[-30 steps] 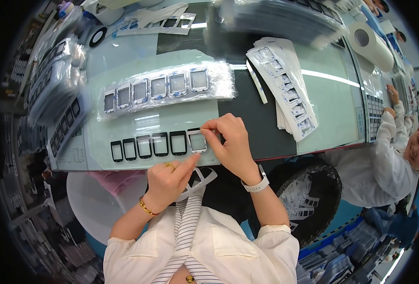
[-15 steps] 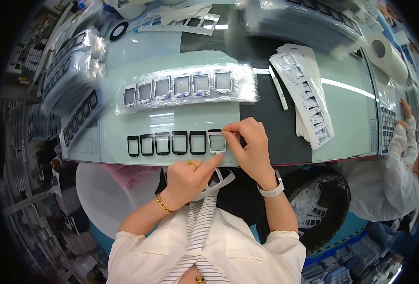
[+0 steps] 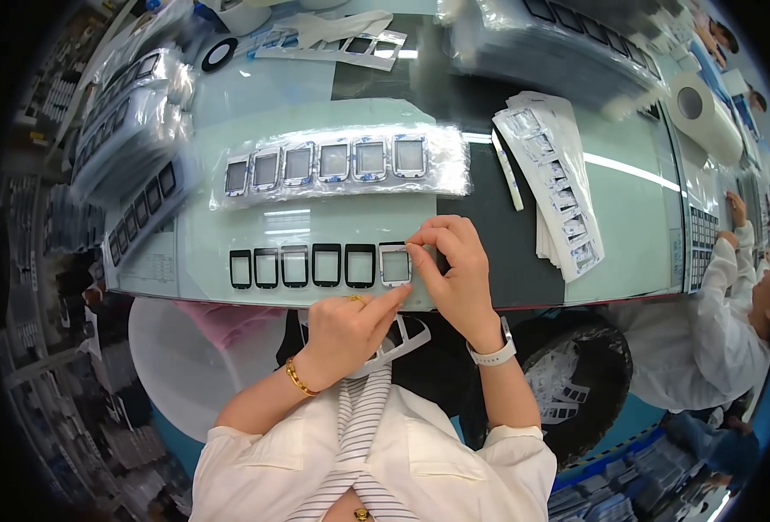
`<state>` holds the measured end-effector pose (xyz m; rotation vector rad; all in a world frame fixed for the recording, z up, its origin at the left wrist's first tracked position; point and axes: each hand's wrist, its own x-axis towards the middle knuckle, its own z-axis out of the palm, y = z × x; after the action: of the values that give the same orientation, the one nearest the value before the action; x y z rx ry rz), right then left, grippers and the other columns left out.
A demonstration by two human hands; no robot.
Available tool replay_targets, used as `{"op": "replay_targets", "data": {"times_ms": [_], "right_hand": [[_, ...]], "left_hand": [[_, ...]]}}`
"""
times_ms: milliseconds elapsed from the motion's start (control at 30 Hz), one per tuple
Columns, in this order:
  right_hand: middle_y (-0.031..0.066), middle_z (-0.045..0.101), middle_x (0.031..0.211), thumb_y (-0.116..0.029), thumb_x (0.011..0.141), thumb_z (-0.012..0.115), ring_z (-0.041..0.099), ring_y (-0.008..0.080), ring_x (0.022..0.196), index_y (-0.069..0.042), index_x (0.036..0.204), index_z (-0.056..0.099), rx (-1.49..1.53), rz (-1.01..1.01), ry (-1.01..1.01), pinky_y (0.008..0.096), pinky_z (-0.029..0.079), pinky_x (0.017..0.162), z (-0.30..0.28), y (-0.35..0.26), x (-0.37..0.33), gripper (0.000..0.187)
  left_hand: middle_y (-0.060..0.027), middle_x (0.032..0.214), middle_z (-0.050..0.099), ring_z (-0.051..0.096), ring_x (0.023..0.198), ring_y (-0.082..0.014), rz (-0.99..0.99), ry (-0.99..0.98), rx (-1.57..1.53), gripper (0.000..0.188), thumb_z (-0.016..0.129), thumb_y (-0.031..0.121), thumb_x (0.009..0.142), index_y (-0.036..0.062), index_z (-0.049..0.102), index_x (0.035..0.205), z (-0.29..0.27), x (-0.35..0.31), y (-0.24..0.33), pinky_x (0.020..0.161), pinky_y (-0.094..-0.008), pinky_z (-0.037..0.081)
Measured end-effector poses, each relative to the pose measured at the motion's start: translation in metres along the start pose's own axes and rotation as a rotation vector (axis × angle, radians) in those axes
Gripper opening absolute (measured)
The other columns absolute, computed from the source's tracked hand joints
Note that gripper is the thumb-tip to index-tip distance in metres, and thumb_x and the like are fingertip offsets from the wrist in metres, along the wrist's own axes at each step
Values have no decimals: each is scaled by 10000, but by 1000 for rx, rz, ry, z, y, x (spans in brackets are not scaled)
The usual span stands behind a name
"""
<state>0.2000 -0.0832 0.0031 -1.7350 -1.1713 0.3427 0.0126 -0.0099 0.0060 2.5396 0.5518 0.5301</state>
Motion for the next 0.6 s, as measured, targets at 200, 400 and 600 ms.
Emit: {"op": "replay_targets", "data": {"times_ms": [200,400,600], "right_hand": [[92,660,1034,-18,909,741,627,175,839,17,969,703,-30,17,-35,284,503,738,2,2,2,79],[90,642,1018,-9,908,737,628,195,820,9,971,695,-166,-40,-58,306,507,713,3,-3,8,78],[108,628,1000,5,884,736,623,239,802,-3,980,694,-339,-184,-70,340,507,679,4,-5,11,105]], "left_hand": [[8,634,637,596,499,-188,-7,-4,-4,300,752,148,897,201,788,1190,-1,0,1,472,-323,438],[0,627,594,604,502,-176,27,19,-11,347,755,153,879,182,762,1224,1,-1,-1,478,-325,476],[-3,628,589,600,504,-178,33,18,-2,340,760,160,879,181,760,1219,0,-2,-1,486,-330,477]]}}
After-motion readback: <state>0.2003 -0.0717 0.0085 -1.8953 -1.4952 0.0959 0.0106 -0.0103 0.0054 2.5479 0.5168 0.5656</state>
